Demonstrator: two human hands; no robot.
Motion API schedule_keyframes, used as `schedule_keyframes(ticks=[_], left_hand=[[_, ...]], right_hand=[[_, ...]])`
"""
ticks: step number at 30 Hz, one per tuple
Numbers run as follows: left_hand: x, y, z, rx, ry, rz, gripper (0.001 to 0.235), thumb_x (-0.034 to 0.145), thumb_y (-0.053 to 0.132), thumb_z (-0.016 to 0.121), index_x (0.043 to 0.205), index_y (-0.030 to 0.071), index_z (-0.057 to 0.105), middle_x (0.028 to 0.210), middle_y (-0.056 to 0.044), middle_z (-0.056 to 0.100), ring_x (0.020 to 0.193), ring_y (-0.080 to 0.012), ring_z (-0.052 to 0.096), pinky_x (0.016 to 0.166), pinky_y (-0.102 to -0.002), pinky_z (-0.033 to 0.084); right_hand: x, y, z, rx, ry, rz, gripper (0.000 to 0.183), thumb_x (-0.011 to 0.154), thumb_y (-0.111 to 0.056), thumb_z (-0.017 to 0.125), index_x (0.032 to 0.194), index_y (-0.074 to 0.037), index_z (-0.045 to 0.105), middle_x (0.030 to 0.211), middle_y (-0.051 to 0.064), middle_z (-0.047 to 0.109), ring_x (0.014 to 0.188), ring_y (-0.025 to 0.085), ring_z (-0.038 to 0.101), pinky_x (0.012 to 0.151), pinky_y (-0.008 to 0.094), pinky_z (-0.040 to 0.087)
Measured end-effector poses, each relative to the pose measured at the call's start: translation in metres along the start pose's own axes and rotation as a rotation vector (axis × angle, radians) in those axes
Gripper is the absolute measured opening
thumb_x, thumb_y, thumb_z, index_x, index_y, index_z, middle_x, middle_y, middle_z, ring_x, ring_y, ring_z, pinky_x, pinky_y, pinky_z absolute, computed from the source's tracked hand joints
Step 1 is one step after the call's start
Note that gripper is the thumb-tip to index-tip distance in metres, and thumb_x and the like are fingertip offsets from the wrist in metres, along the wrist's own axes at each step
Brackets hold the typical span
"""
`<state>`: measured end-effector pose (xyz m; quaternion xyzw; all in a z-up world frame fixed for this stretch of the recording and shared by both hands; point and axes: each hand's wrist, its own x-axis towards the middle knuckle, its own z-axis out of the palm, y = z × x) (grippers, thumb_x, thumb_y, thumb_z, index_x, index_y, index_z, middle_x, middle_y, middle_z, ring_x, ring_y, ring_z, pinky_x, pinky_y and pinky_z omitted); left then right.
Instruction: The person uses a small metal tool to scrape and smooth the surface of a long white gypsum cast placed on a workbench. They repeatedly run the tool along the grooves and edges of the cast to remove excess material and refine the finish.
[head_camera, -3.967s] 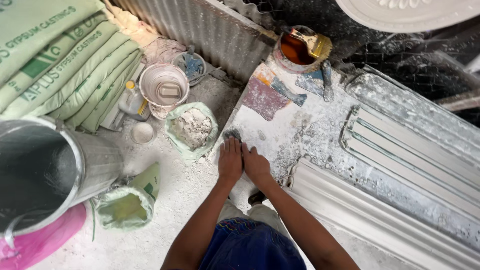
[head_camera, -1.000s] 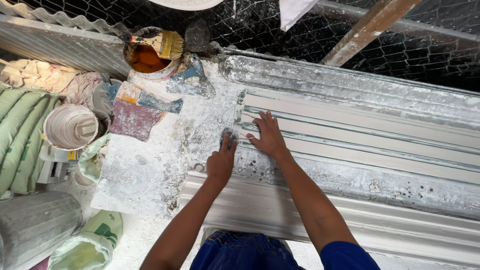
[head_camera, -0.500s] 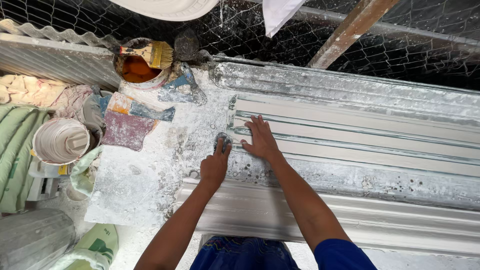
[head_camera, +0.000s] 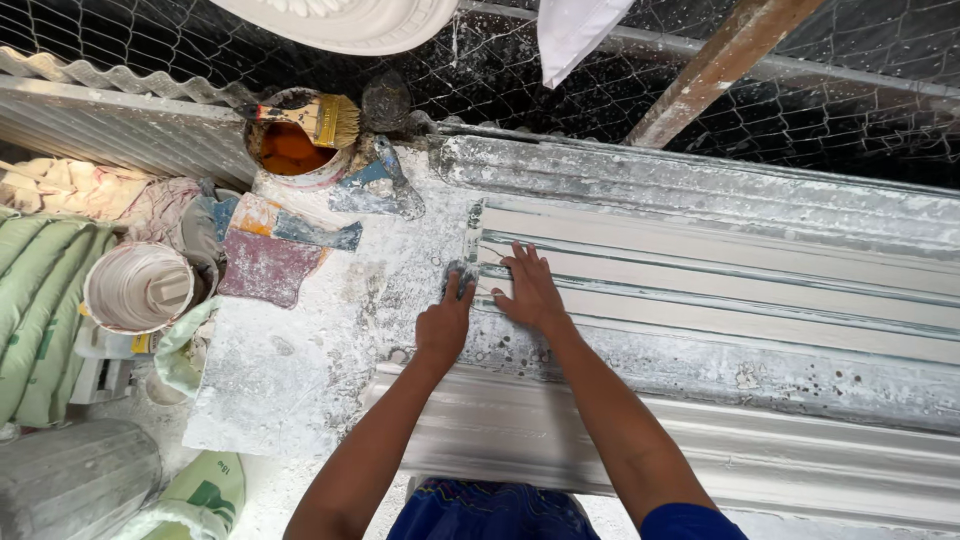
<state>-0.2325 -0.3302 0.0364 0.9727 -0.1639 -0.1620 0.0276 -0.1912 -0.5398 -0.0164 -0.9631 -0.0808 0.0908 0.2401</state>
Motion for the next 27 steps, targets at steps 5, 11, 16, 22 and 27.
schedule_keyframes(ticks=[5,11,16,22,27], left_hand=[[0.018,0.001,-0.007,-0.027,-0.032,0.013,0.066,0.089,0.006,0.063,0.151,0.017,0.044,0.163,-0.023,0.028,0.075,-0.0320,0.075,0.059,-0.042,0.063],[0.013,0.002,-0.009,-0.060,-0.004,-0.011,0.064,0.090,0.004,0.062,0.150,0.019,0.045,0.163,-0.021,0.030,0.074,-0.0333,0.076,0.059,-0.043,0.064],[0.006,0.007,-0.006,-0.043,0.019,-0.006,0.070,0.084,0.002,0.065,0.150,0.014,0.044,0.163,-0.021,0.030,0.075,-0.0321,0.076,0.057,-0.042,0.064],[0.015,0.010,-0.004,-0.030,-0.018,-0.005,0.067,0.090,0.006,0.061,0.153,0.012,0.040,0.164,-0.026,0.025,0.077,-0.0336,0.076,0.059,-0.042,0.064],[0.017,0.014,-0.003,-0.128,-0.010,-0.083,0.064,0.093,0.006,0.057,0.154,0.008,0.036,0.162,-0.033,0.020,0.078,-0.0345,0.075,0.058,-0.043,0.065]], right_hand=[[0.004,0.006,-0.004,0.046,-0.002,0.017,0.063,0.086,-0.043,0.072,0.138,-0.013,0.054,0.166,0.019,0.026,0.155,0.043,0.017,0.123,0.058,0.018],[0.006,0.004,-0.001,0.071,0.015,0.000,0.061,0.086,-0.042,0.073,0.137,-0.013,0.054,0.165,0.019,0.029,0.154,0.043,0.019,0.123,0.059,0.018],[-0.004,0.000,0.000,0.047,0.059,-0.027,0.062,0.088,-0.041,0.073,0.138,-0.010,0.053,0.165,0.022,0.029,0.154,0.044,0.019,0.123,0.059,0.018],[-0.001,-0.003,-0.009,0.022,0.017,0.019,0.060,0.088,-0.041,0.072,0.137,-0.011,0.053,0.166,0.021,0.027,0.155,0.043,0.019,0.124,0.057,0.017],[0.011,0.001,-0.011,-0.009,0.012,0.013,0.066,0.087,-0.042,0.071,0.140,-0.010,0.050,0.165,0.021,0.027,0.153,0.043,0.020,0.123,0.057,0.017]])
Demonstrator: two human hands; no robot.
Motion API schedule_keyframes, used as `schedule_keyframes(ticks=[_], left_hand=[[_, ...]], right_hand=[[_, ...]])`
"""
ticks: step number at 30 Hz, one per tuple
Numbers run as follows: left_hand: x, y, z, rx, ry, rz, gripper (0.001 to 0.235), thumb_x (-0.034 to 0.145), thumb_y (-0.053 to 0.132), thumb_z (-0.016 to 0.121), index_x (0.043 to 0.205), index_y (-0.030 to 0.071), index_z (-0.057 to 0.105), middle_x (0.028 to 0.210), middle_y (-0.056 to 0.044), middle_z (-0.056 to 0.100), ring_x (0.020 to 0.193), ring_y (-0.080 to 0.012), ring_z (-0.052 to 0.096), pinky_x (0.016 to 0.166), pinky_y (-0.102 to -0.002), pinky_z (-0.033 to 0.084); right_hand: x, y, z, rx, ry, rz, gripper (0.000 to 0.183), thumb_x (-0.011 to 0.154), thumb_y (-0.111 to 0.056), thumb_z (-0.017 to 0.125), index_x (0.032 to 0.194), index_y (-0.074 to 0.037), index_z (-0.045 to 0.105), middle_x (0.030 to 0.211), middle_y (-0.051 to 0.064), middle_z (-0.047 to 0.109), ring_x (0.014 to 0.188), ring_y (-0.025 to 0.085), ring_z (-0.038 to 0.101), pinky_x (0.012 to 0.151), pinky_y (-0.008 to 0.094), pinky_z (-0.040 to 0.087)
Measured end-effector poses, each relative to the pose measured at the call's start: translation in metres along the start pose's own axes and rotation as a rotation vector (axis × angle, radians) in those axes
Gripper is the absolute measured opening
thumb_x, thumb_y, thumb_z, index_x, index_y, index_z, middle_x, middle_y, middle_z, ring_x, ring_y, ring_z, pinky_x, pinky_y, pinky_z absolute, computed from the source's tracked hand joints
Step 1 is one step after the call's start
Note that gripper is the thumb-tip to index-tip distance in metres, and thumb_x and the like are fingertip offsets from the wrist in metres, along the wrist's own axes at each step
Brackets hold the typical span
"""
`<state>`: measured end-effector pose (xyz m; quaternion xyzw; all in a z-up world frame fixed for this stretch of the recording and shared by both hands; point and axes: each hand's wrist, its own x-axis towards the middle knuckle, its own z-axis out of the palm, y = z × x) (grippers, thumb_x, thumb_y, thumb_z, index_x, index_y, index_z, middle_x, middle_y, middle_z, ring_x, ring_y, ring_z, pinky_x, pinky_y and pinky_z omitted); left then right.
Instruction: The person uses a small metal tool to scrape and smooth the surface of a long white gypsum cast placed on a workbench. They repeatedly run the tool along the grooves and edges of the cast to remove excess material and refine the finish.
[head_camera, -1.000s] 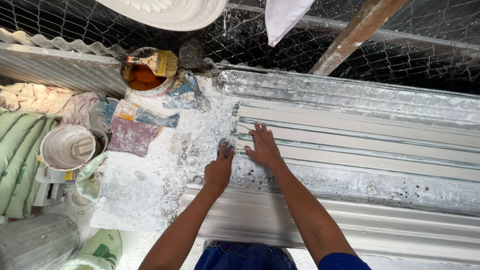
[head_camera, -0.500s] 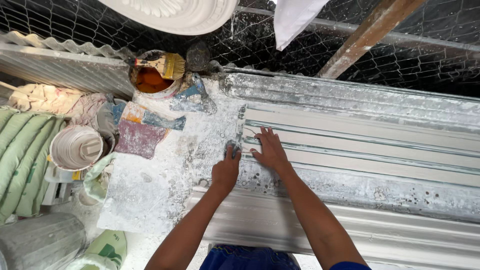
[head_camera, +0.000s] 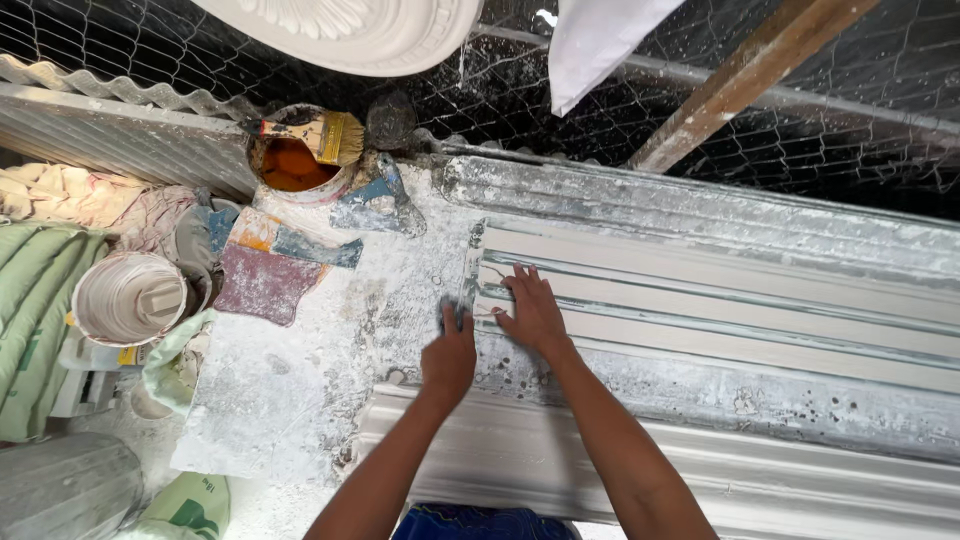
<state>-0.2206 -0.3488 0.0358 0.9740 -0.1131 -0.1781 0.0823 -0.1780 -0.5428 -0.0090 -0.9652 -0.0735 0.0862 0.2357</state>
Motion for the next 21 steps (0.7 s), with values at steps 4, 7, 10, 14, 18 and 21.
schedule_keyframes(ticks=[4,7,10,14,18,21], left_hand=[[-0.022,0.004,0.014,-0.025,0.011,-0.034,0.065,0.094,0.006,0.057,0.155,0.007,0.036,0.164,-0.033,0.021,0.078,-0.0344,0.076,0.058,-0.043,0.065],[-0.019,0.003,0.011,-0.054,0.031,-0.055,0.066,0.094,0.009,0.059,0.154,0.005,0.034,0.163,-0.033,0.020,0.078,-0.0360,0.076,0.056,-0.043,0.065],[-0.019,0.006,0.014,-0.082,0.023,-0.098,0.068,0.092,0.009,0.061,0.155,0.009,0.033,0.163,-0.031,0.019,0.077,-0.0363,0.076,0.057,-0.044,0.065],[-0.021,-0.001,0.014,-0.090,0.081,-0.088,0.073,0.093,0.003,0.061,0.159,0.008,0.032,0.167,-0.028,0.020,0.076,-0.0345,0.077,0.059,-0.043,0.065],[-0.013,0.006,0.011,-0.137,-0.040,-0.061,0.083,0.087,0.006,0.065,0.159,0.011,0.024,0.166,-0.029,0.010,0.078,-0.0378,0.074,0.057,-0.045,0.065],[-0.013,0.003,0.012,-0.183,0.071,-0.049,0.079,0.088,0.005,0.065,0.158,0.010,0.028,0.168,-0.027,0.014,0.076,-0.0364,0.075,0.057,-0.045,0.065]], right_hand=[[-0.017,0.001,0.011,-0.002,-0.001,-0.007,0.065,0.089,-0.043,0.071,0.141,-0.009,0.051,0.166,0.022,0.029,0.154,0.045,0.021,0.124,0.058,0.020],[-0.010,-0.002,0.003,0.053,0.002,0.001,0.065,0.088,-0.042,0.073,0.140,-0.009,0.051,0.164,0.022,0.031,0.154,0.046,0.022,0.123,0.058,0.019],[-0.011,-0.004,-0.002,0.075,-0.015,0.018,0.067,0.085,-0.041,0.076,0.138,-0.009,0.051,0.163,0.023,0.030,0.153,0.046,0.020,0.122,0.059,0.018],[-0.013,-0.012,-0.001,0.049,0.019,0.006,0.065,0.084,-0.040,0.077,0.136,-0.011,0.054,0.165,0.021,0.032,0.155,0.045,0.022,0.126,0.056,0.020],[-0.011,-0.008,-0.010,0.072,-0.048,0.013,0.068,0.082,-0.041,0.081,0.135,-0.010,0.053,0.165,0.021,0.027,0.154,0.044,0.016,0.123,0.058,0.015],[-0.011,-0.013,-0.009,0.083,-0.054,0.019,0.064,0.083,-0.040,0.082,0.133,-0.011,0.055,0.166,0.022,0.026,0.155,0.044,0.016,0.124,0.057,0.015]])
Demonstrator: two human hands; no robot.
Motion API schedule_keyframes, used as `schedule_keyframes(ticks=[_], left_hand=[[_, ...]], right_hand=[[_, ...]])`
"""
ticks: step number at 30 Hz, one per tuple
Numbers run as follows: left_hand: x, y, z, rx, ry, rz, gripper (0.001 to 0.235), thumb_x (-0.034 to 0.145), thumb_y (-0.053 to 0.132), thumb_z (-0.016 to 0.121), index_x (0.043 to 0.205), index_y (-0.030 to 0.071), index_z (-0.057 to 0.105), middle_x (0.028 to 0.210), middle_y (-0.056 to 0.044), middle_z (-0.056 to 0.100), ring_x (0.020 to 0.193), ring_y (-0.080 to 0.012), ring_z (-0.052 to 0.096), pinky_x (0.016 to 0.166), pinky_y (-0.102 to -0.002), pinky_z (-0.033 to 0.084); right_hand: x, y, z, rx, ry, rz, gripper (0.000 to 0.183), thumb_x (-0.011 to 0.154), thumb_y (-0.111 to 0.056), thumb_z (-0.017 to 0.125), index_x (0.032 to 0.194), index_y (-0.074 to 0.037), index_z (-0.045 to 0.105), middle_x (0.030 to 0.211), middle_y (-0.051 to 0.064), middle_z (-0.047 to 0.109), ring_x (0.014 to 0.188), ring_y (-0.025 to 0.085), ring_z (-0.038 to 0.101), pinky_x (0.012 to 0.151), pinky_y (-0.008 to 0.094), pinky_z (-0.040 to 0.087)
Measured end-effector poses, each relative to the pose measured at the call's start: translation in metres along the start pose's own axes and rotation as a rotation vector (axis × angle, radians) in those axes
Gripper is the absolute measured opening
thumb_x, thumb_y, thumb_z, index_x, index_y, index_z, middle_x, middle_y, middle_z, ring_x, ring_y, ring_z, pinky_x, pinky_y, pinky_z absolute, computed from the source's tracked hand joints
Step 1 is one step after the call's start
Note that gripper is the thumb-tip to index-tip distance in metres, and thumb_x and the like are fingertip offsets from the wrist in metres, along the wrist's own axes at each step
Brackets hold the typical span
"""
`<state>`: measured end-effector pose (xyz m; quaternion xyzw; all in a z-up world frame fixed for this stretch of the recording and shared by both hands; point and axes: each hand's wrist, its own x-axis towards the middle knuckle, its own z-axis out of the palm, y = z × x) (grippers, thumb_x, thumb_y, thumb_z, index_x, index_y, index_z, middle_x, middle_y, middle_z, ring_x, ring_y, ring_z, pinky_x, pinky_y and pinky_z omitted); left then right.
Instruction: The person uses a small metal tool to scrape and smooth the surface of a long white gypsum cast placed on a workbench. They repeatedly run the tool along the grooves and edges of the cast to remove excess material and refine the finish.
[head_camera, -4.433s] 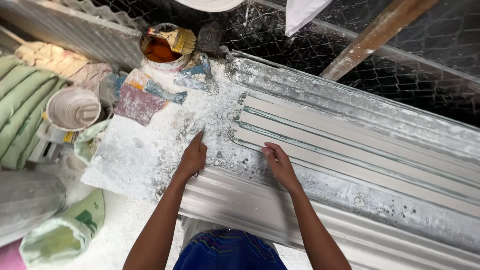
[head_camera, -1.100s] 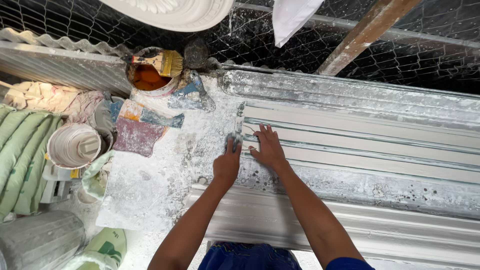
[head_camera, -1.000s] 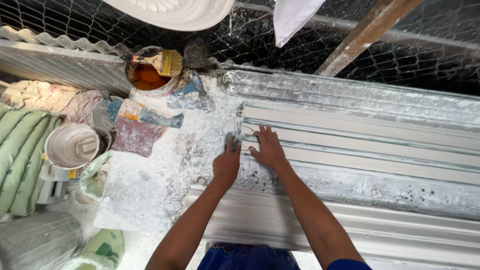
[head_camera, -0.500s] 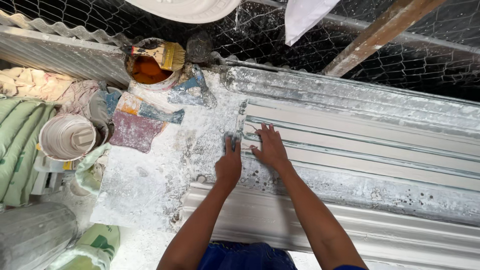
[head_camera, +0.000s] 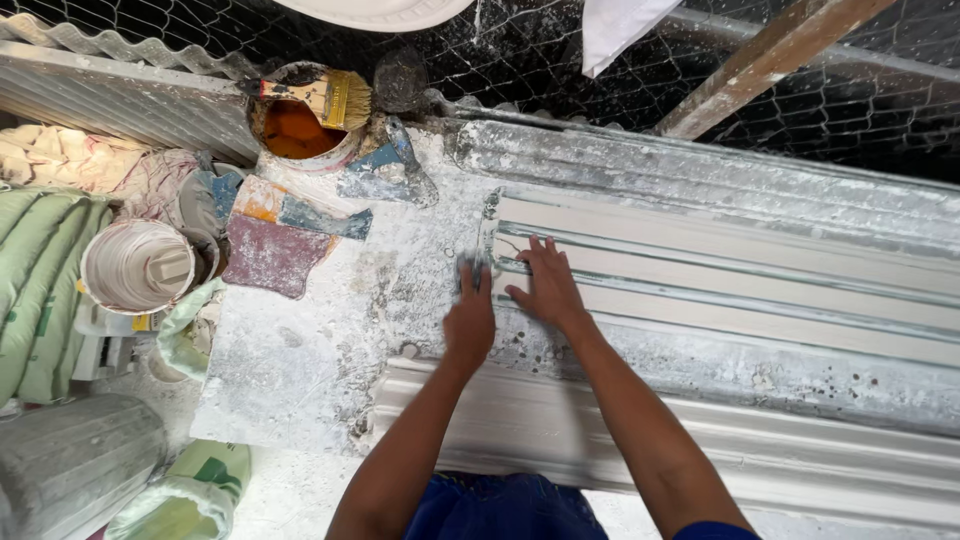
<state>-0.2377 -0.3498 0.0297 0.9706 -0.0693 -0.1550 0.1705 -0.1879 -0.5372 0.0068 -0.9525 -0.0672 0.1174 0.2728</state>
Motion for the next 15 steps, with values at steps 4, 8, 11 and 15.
schedule_keyframes(ticks=[4,8,11,15], left_hand=[[0.012,0.003,-0.001,0.079,-0.049,-0.026,0.077,0.092,0.006,0.063,0.161,0.010,0.028,0.166,-0.028,0.016,0.078,-0.0356,0.076,0.061,-0.045,0.065],[0.016,-0.004,0.002,0.077,-0.010,-0.031,0.070,0.096,0.005,0.060,0.159,0.009,0.031,0.168,-0.027,0.016,0.077,-0.0350,0.076,0.061,-0.043,0.066],[0.022,-0.003,0.001,0.161,-0.065,0.053,0.078,0.087,0.006,0.065,0.158,0.007,0.032,0.166,-0.029,0.018,0.082,-0.0332,0.075,0.060,-0.042,0.065],[0.034,0.006,-0.008,0.142,-0.052,0.030,0.070,0.091,0.009,0.064,0.155,0.010,0.036,0.164,-0.029,0.020,0.085,-0.0360,0.075,0.063,-0.044,0.064]], right_hand=[[0.001,-0.003,-0.007,-0.002,-0.002,0.019,0.063,0.080,-0.039,0.084,0.130,-0.012,0.056,0.166,0.021,0.028,0.155,0.043,0.017,0.125,0.057,0.016],[0.000,-0.004,-0.001,0.026,0.028,0.014,0.064,0.080,-0.037,0.086,0.129,-0.011,0.056,0.164,0.022,0.030,0.154,0.045,0.018,0.123,0.058,0.017],[-0.002,-0.001,0.001,0.025,0.051,-0.008,0.065,0.079,-0.036,0.086,0.130,-0.011,0.057,0.164,0.023,0.031,0.154,0.045,0.020,0.123,0.059,0.021],[0.004,0.002,0.001,0.047,0.012,0.030,0.063,0.077,-0.035,0.088,0.127,-0.011,0.058,0.164,0.022,0.031,0.155,0.045,0.019,0.122,0.061,0.020]])
